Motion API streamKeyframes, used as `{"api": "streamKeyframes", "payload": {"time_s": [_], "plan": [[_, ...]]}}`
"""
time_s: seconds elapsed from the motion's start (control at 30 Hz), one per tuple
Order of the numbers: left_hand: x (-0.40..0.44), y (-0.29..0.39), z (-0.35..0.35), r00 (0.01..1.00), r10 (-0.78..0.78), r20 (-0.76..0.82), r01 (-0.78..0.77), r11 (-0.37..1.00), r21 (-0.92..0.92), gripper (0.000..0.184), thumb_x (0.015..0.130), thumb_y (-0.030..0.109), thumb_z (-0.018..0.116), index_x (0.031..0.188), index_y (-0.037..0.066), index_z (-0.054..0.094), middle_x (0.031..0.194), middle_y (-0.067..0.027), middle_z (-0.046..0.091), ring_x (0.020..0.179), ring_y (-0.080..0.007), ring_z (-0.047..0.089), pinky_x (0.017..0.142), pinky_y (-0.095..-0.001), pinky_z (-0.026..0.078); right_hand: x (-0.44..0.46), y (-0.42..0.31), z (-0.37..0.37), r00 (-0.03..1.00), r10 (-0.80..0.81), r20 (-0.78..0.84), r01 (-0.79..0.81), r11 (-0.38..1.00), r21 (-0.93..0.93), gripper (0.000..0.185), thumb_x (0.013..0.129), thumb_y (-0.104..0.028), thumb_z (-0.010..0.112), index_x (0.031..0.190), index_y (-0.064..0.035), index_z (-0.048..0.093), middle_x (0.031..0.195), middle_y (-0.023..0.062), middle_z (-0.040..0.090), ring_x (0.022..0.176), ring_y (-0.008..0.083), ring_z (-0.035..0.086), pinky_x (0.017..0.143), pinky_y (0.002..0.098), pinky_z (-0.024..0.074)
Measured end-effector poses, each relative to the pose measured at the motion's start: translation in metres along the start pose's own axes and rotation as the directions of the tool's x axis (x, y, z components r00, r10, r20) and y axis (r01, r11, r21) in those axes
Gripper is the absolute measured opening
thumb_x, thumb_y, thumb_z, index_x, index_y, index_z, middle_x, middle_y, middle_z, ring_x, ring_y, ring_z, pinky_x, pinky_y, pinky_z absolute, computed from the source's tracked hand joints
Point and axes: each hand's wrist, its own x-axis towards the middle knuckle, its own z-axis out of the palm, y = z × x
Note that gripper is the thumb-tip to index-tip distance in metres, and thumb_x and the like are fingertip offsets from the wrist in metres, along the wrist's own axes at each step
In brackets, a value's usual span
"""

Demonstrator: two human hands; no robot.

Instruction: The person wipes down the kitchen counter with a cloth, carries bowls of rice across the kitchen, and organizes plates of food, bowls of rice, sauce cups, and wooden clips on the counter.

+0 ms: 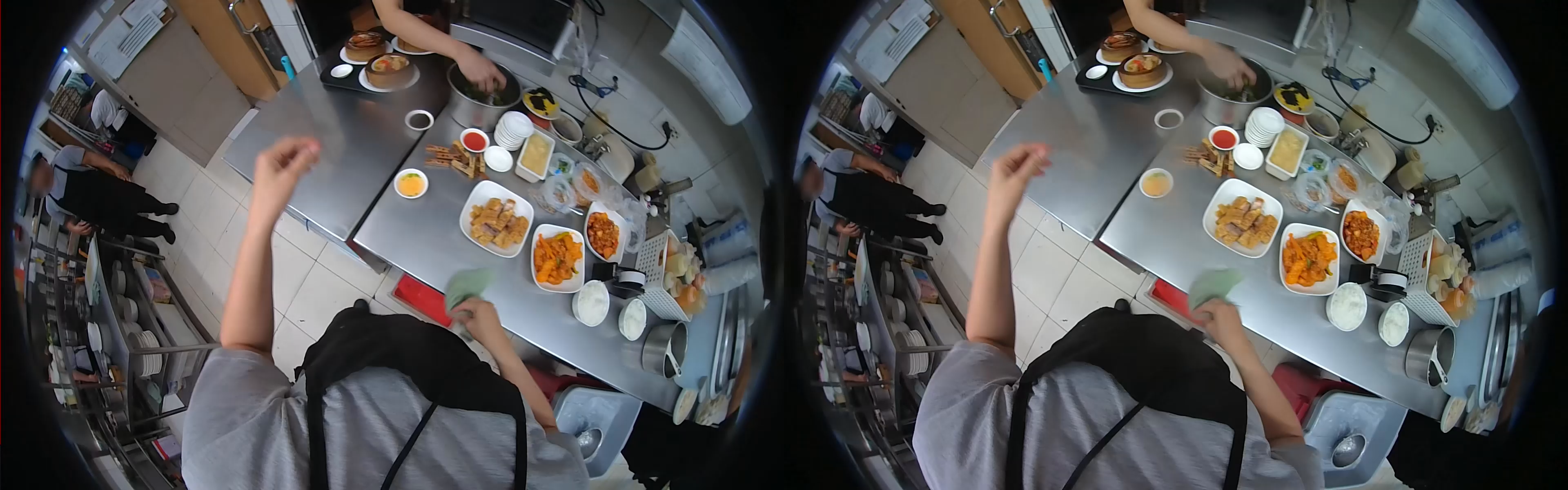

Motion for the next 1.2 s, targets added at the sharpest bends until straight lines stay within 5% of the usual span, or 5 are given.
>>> {"api": "streamKeyframes", "payload": {"time_s": [0.27, 0.43, 0.7, 0.93, 1.2], "plan": [[-0.031, -0.111, -0.099, 0.981, -0.194, -0.017, 0.193, 0.980, -0.055, 0.016, 0.079, 0.013, 0.056, 0.086, 0.000, 0.062, 0.072, -0.0048, 0.060, 0.068, -0.0102, 0.057, 0.059, -0.0222, 0.044, 0.125, -0.140, 0.049, 0.938, -0.042, 0.343, -0.137, 0.866, 0.481, 0.015, 0.071, -0.008, 0.062, 0.086, -0.0049, 0.063, 0.075, 0.0095, 0.062, 0.069, 0.0112, 0.056, 0.063, 0.0251, 0.0435], [-0.067, -0.197, -0.193, 0.948, -0.317, 0.002, 0.317, 0.948, 0.009, 0.017, 0.080, 0.015, 0.055, 0.085, 0.000, 0.062, 0.073, -0.0054, 0.061, 0.067, -0.0117, 0.058, 0.056, -0.0226, 0.046, 0.204, -0.211, 0.054, 0.995, 0.019, -0.102, 0.056, 0.728, 0.684, 0.014, 0.072, -0.001, 0.060, 0.086, -0.0008, 0.062, 0.081, 0.0068, 0.061, 0.073, 0.0118, 0.056, 0.066, 0.0229, 0.0432], [-0.133, -0.290, -0.291, 0.777, -0.620, -0.111, 0.612, 0.785, -0.098, 0.021, 0.082, 0.021, 0.054, 0.088, 0.001, 0.060, 0.080, -0.0054, 0.061, 0.070, -0.0129, 0.058, 0.058, -0.0243, 0.046, 0.238, -0.232, 0.149, 0.928, -0.328, -0.177, 0.230, 0.877, -0.421, 0.052, 0.075, -0.036, 0.058, 0.114, -0.0039, 0.049, 0.126, 0.0176, 0.035, 0.108, 0.0334, 0.040, 0.094, 0.0438, 0.0276], [-0.188, -0.319, -0.317, 0.596, -0.727, -0.341, 0.721, 0.671, -0.170, 0.018, 0.082, 0.017, 0.054, 0.087, 0.001, 0.060, 0.075, -0.0052, 0.060, 0.065, -0.0120, 0.058, 0.054, -0.0225, 0.046, 0.454, -0.210, 0.221, 0.951, 0.001, -0.310, -0.122, 0.921, -0.370, 0.068, 0.081, -0.043, 0.044, 0.129, 0.0005, 0.025, 0.134, 0.0245, 0.020, 0.122, 0.0356, 0.024, 0.102, 0.0454, 0.0117], [-0.153, -0.330, -0.293, 0.523, -0.807, -0.274, 0.773, 0.585, -0.246, 0.019, 0.083, 0.017, 0.053, 0.089, 0.000, 0.059, 0.081, -0.0070, 0.061, 0.067, -0.0138, 0.059, 0.056, -0.0238, 0.047, 0.556, -0.425, 0.378, 0.895, -0.425, 0.139, 0.446, 0.866, -0.227, 0.068, 0.082, -0.047, 0.039, 0.127, 0.0016, 0.027, 0.135, 0.0184, 0.021, 0.128, 0.0298, 0.014, 0.104, 0.0395, 0.0083]]}}
